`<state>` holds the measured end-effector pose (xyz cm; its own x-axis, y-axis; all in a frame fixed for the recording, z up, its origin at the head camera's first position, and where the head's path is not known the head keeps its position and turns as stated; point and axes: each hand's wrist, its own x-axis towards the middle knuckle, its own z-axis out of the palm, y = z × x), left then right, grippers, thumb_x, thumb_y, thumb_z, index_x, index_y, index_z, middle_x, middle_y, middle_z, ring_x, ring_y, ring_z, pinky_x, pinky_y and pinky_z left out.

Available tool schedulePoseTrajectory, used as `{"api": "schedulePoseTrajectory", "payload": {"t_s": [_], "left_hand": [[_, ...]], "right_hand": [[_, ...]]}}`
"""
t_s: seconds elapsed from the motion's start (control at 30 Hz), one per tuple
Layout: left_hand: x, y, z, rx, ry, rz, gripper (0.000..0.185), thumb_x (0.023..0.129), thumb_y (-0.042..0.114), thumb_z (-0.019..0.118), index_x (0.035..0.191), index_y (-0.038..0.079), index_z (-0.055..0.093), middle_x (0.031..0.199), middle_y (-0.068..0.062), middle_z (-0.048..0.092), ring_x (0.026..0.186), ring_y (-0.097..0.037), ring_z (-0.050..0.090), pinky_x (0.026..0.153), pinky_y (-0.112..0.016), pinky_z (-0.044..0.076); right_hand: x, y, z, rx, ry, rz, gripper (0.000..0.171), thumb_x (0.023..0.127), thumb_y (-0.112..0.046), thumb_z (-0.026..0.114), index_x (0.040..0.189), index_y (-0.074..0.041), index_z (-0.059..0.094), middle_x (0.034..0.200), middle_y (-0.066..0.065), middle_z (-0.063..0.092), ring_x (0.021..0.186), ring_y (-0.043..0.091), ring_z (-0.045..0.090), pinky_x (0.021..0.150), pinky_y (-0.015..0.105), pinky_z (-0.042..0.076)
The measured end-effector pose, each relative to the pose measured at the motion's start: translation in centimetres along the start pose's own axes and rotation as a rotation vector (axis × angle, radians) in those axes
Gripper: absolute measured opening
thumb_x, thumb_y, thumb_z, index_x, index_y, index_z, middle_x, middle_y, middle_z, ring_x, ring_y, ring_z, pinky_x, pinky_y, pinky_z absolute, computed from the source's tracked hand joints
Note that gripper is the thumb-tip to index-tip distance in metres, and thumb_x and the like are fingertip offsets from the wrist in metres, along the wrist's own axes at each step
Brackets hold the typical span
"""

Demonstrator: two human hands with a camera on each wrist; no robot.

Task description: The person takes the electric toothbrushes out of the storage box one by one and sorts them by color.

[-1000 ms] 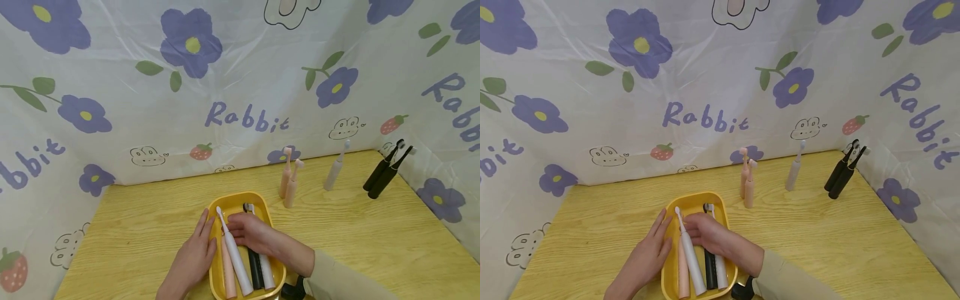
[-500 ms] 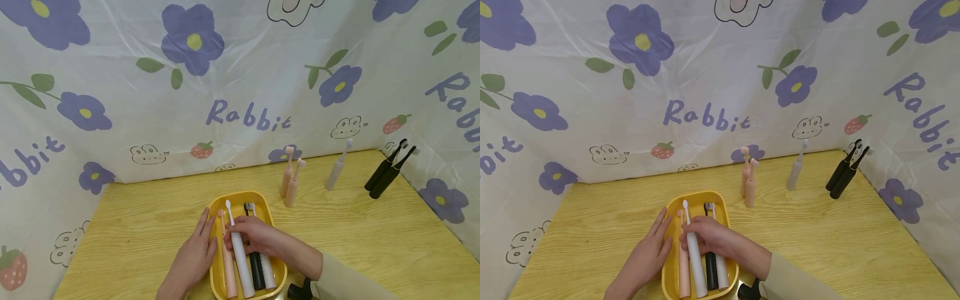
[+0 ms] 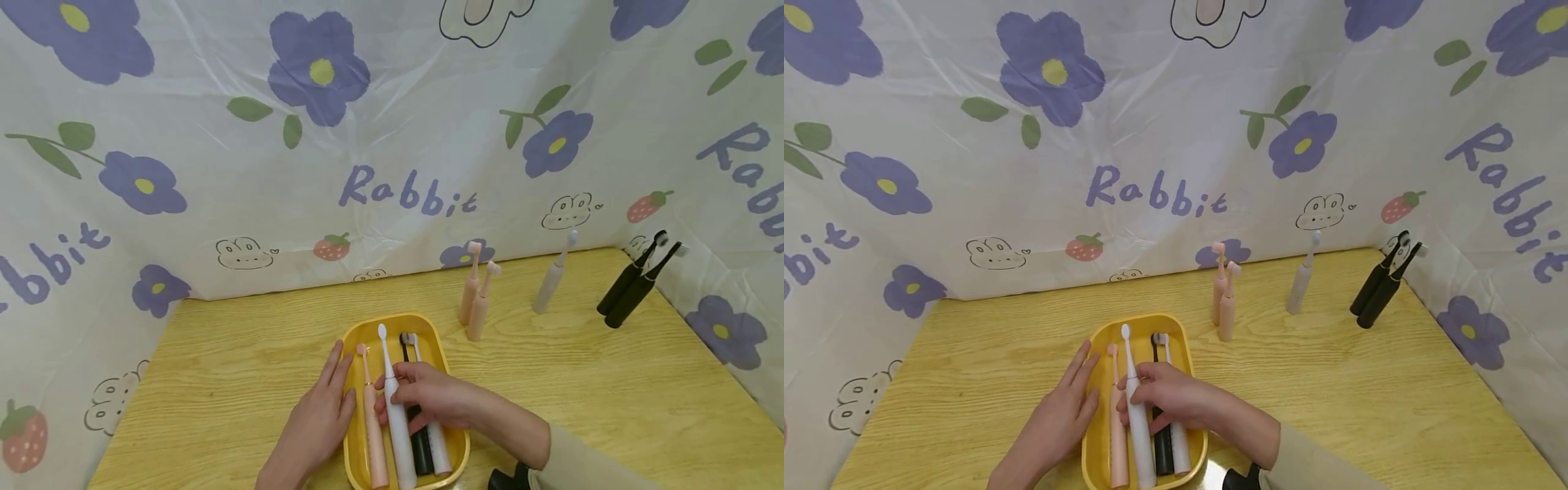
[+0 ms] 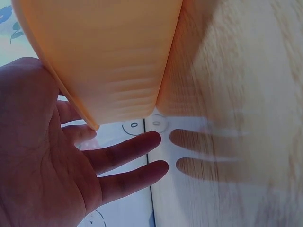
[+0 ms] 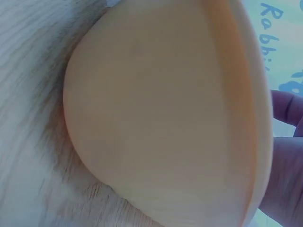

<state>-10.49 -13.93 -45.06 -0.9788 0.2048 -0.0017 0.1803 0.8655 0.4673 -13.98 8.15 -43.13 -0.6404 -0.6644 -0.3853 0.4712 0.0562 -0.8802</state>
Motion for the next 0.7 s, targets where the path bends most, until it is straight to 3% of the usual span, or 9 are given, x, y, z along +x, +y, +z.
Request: {"api": "schedulePoseTrajectory", "payload": {"t_s": [0.43,0.7], "left_hand": [[0.0,0.1,0.0,0.005,-0.004,-0.007,0.055,0.106,0.023,0.054,0.156,0.006,0.042,0.17,-0.007,0.018,0.121,-0.037,0.062,0.095,-0.053,0.053],[0.0,0.1,0.0,0.011,0.011,0.003,0.055,0.106,0.022,0.054,0.156,0.004,0.042,0.17,-0.008,0.02,0.121,-0.037,0.062,0.095,-0.053,0.053]], "right_hand": [[-1.2,-0.8,-0.7,0.04,-0.026,-0.072,0.028,0.103,-0.002,0.05,0.131,0.005,0.05,0.111,0.013,0.069,0.103,0.026,0.068,0.077,0.043,0.061],[-1.9,-1.3,-1.9,0.058,-0.04,-0.123,0.032,0.104,-0.002,0.049,0.135,0.007,0.046,0.113,0.011,0.068,0.104,0.024,0.068,0.076,0.038,0.06]]}}
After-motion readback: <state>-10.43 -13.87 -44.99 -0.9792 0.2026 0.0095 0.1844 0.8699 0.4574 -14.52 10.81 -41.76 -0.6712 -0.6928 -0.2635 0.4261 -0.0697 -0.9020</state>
